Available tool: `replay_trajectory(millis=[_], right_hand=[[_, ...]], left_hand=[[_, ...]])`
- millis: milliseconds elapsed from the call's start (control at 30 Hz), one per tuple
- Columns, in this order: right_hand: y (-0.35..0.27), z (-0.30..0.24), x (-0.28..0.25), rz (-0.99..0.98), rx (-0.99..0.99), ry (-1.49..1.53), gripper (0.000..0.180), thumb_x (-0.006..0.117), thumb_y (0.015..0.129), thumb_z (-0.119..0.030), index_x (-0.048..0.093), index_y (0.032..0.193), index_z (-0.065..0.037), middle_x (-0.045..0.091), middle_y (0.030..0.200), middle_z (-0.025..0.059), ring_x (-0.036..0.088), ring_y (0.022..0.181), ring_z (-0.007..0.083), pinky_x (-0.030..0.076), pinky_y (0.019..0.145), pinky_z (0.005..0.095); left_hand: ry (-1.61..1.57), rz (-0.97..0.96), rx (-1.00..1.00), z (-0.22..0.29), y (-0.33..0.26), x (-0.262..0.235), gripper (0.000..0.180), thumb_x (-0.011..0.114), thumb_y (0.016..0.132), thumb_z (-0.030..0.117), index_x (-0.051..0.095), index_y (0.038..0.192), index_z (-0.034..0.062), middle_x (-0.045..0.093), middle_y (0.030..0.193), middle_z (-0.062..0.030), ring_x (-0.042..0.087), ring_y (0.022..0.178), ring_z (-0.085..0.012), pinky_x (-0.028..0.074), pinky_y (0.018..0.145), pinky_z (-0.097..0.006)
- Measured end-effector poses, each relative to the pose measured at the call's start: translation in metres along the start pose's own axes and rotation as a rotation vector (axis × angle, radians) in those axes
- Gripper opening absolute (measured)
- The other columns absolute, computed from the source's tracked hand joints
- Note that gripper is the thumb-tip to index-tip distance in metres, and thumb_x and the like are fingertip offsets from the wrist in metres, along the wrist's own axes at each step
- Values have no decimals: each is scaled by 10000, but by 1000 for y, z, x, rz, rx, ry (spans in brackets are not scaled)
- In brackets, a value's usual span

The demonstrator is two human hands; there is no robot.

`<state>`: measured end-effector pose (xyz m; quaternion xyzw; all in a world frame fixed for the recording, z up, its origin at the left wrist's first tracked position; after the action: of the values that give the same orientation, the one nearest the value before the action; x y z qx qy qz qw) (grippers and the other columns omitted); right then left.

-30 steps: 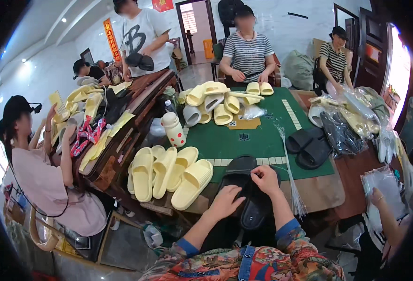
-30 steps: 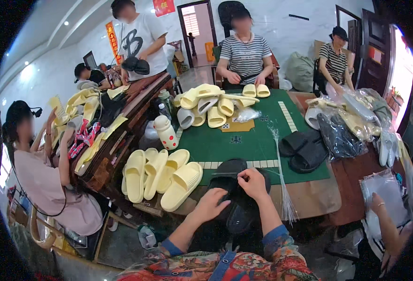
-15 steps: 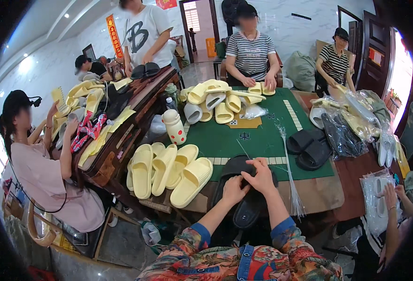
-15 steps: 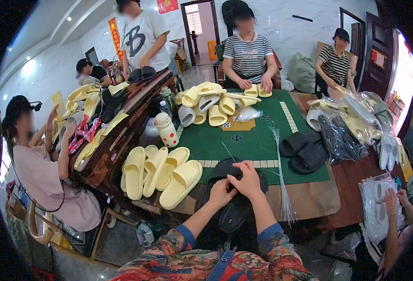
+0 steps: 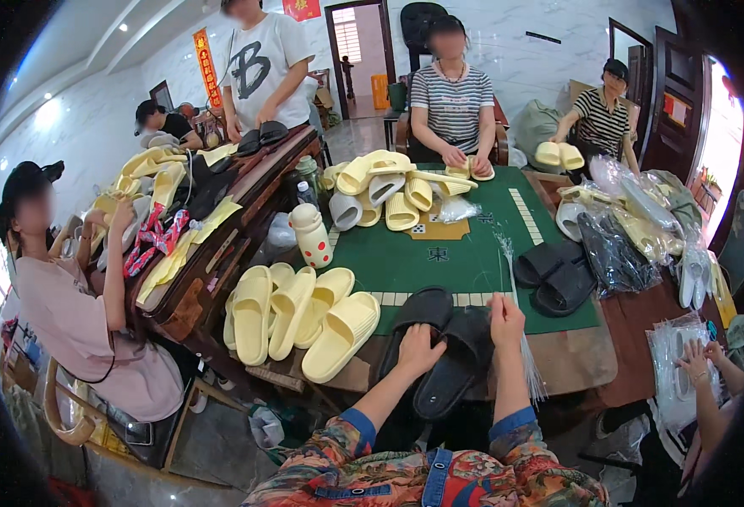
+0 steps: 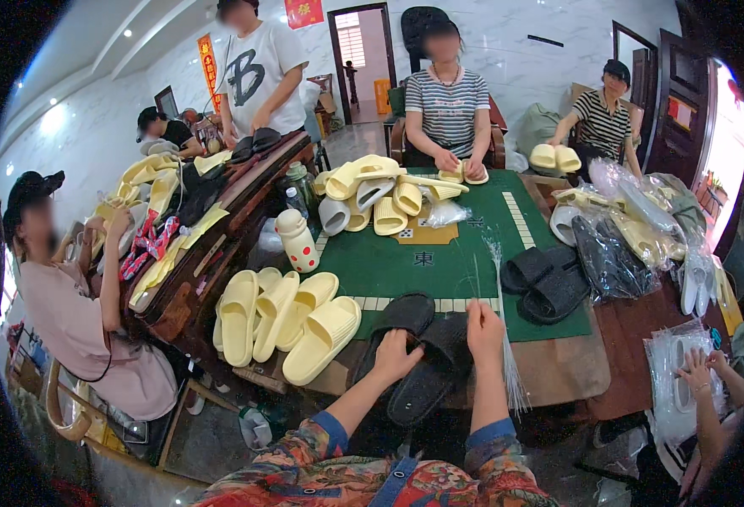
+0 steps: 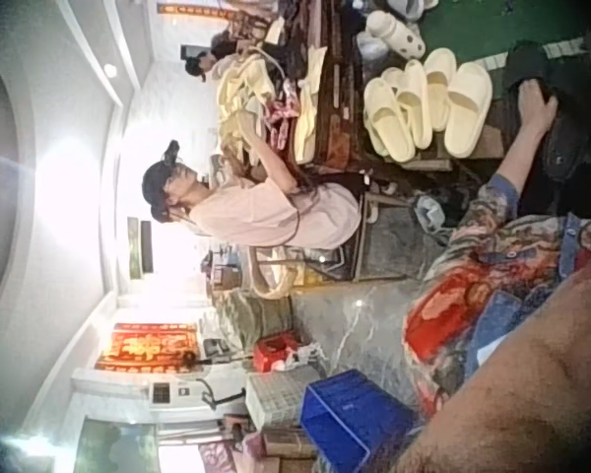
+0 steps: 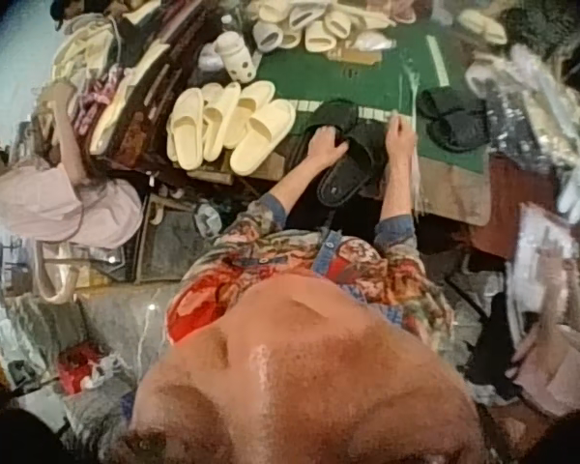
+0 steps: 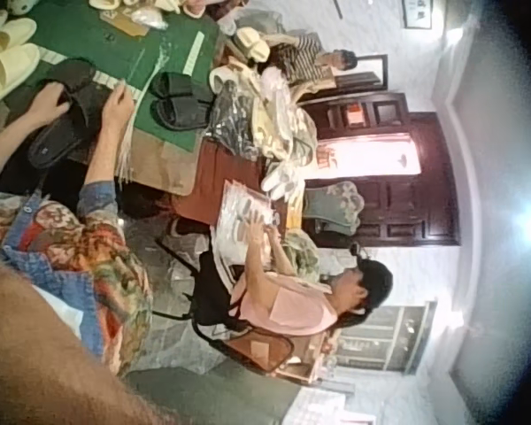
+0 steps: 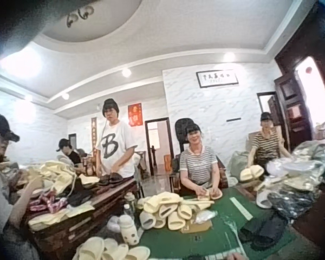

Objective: The person pairs slippers by threading plastic fasteners through each pair by hand and setting them aside on the table.

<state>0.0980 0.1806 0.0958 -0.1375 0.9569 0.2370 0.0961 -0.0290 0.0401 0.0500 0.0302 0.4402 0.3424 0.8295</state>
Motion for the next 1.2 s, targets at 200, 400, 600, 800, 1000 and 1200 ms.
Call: replay_trajectory(millis=[200,400,600,800,1000,1200], right_hand=[[-17,46,6,14,-41,-179,298,491,880,-273,616,765,-27,603,708,147,586,654,283,433,592,363],[-18,48,9,-9,-44,-179,312,494,882,-297,626,757,-44,596,665,132,582,618,236,420,573,315],[-17,35,2,58,-10,-72,295,525,865,-264,597,724,-14,580,642,132,573,593,231,421,562,316],[-16,42,11,35,3,-106,315,515,867,-278,597,712,-16,584,642,116,567,598,218,423,567,315],[-18,33,10,15,25,-103,347,486,882,-306,607,694,-40,579,648,126,573,608,247,425,573,333],[-14,49,-5,83,137,64,372,447,915,-324,591,759,-17,588,669,59,532,642,143,424,623,294]], left_hand=[[-4,-67,-5,6,-2,-6,326,643,714,300,520,795,9,532,837,-140,500,869,-318,417,732,-395],[-67,71,60,6,-7,-8,375,647,706,287,510,917,9,540,903,-175,502,902,-346,420,775,-417],[-166,8,12,-2,0,2,314,630,730,252,527,876,-7,548,846,-168,540,810,-336,428,702,-417],[-130,-45,-164,11,-9,-8,362,668,711,306,515,802,-9,568,838,-168,551,796,-342,436,697,-423],[194,23,-15,12,-13,0,405,658,725,311,491,862,-31,549,865,-227,524,844,-384,415,749,-452],[131,-17,-32,18,-11,-2,321,629,737,246,495,859,-19,552,855,-232,531,836,-383,416,730,-471]])
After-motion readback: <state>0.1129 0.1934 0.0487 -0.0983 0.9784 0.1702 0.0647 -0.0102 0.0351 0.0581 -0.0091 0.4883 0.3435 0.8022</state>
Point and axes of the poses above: each hand's wrist, its own y-axis towards the middle knuckle, its own x-axis out of the palm, z = x × y, the point moved 1 cm from there along y, towards the middle knuckle
